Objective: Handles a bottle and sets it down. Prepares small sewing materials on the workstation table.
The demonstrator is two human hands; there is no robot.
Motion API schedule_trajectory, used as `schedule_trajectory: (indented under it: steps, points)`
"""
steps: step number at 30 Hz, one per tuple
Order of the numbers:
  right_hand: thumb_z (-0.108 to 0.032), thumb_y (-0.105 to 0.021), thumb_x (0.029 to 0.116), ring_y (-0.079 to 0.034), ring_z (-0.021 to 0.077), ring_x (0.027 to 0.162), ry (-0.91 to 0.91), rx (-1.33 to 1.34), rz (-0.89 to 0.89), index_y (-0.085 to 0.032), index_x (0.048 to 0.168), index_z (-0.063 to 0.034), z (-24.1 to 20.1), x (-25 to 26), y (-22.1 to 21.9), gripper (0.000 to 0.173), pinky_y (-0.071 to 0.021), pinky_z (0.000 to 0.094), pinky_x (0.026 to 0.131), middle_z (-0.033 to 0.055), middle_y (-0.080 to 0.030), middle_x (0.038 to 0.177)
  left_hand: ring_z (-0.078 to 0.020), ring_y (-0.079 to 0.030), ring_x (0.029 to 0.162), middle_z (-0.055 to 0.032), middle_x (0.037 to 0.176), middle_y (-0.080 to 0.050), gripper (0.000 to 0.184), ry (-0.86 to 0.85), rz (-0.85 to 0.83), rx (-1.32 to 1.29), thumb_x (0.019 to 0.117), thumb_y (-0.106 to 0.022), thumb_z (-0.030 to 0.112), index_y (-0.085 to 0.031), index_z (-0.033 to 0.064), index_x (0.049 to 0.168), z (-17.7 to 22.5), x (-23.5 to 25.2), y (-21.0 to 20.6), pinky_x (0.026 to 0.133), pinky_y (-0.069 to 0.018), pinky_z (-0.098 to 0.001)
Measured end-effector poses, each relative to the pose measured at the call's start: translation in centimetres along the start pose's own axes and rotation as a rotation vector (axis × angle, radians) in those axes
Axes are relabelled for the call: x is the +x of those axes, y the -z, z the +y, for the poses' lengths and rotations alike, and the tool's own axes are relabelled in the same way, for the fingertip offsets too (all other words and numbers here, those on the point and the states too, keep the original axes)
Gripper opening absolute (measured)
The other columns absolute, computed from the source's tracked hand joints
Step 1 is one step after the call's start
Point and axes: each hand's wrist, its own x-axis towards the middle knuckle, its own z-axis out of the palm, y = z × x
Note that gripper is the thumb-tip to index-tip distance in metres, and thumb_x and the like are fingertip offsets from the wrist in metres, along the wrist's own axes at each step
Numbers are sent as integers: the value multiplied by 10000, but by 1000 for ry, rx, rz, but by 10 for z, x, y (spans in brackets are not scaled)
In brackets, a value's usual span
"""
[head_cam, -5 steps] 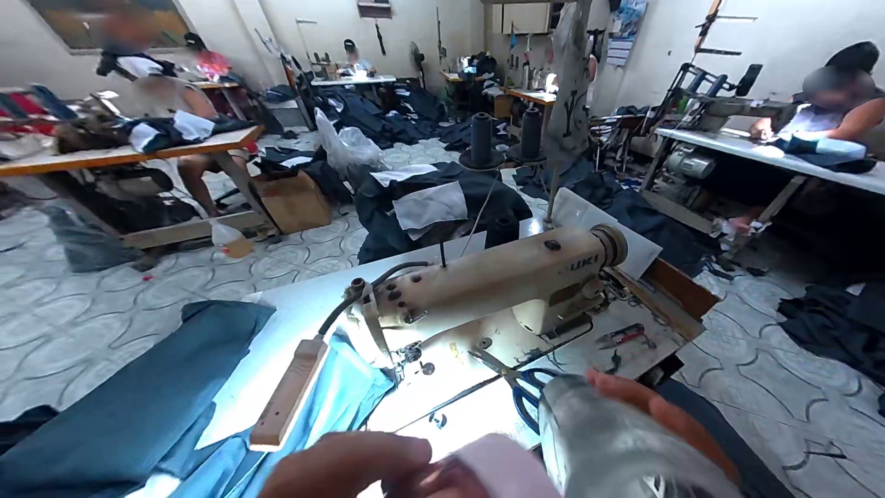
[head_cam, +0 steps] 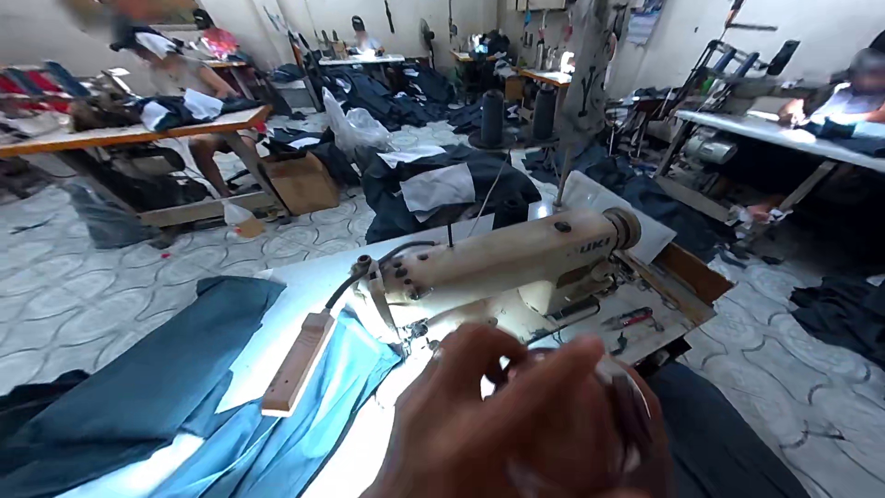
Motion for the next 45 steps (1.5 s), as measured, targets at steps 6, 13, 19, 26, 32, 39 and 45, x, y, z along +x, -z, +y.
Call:
schedule_trajectory:
  steps: [6, 13, 19, 26, 32, 39, 45]
  points:
    - [-436, -849, 742, -577, 41, 1241, -50, -141, 22, -482, 1418, 15, 33, -16, -14, 892, -465, 197, 1058, 141, -631, 1314, -61, -576, 735, 17, 894, -636, 524, 17, -119, 164, 881, -667, 584, -743, 225, 1254, -30, 15, -33, 597, -472, -242]
    - [-424, -852, 753, -569, -28, 1220, -67, 13, -86, -500, 1387, 17, 44, -19, -13, 849, -476, 167, 1037, 89, -643, 1305, -95, -559, 1256, 35, 1293, -660, 381, -140, -594, -206, 854, -679, 195, -734, 222, 1230, -51, 34, -15, 1052, -458, -382]
    - [-356, -878, 746, -597, 8, 1213, -142, 179, -110, -500, 1319, 168, 41, -20, -16, 864, -489, 199, 1057, 167, -660, 1272, -76, -514, 1260, 11, 1310, -605, 480, -5, -599, -370, 958, -544, 445, -664, 163, 1327, -49, 32, -21, 1034, -459, -306]
    - [-374, -868, 704, -587, -9, 1198, -135, 29, -47, -513, 1346, 101, 42, -17, -20, 875, -477, 155, 1020, 158, -650, 1272, -38, -594, 916, 10, 1096, -619, 473, 36, -428, -49, 910, -625, 382, -677, 183, 1337, -46, 30, -26, 741, -514, -232]
    - [-410, -867, 662, -614, 9, 1150, -213, 7, -35, -511, 1299, 180, 42, -17, -29, 938, -483, 152, 988, 221, -663, 1213, -27, -584, 1144, 28, 1283, -626, 556, 89, -604, -400, 921, -583, 327, -560, 130, 1440, -60, 38, -23, 945, -521, -229]
    - [-381, -875, 663, -632, 68, 1120, -200, -63, 80, -538, 1291, 136, 50, -16, -39, 881, -503, 198, 972, 216, -671, 1171, -87, -620, 861, -1, 1050, -639, 632, 62, -402, 143, 872, -676, 550, -627, 166, 1372, -53, 35, -23, 680, -533, -294]
    - [-418, -838, 751, -626, 117, 1147, -139, -111, 109, -509, 1334, 115, 54, -16, -41, 857, -498, 235, 990, 254, -645, 1214, -102, -455, 1400, 14, 1541, -476, 684, 135, -573, -248, 930, -589, 389, -420, 180, 1558, -47, 40, -14, 1125, -433, -375]
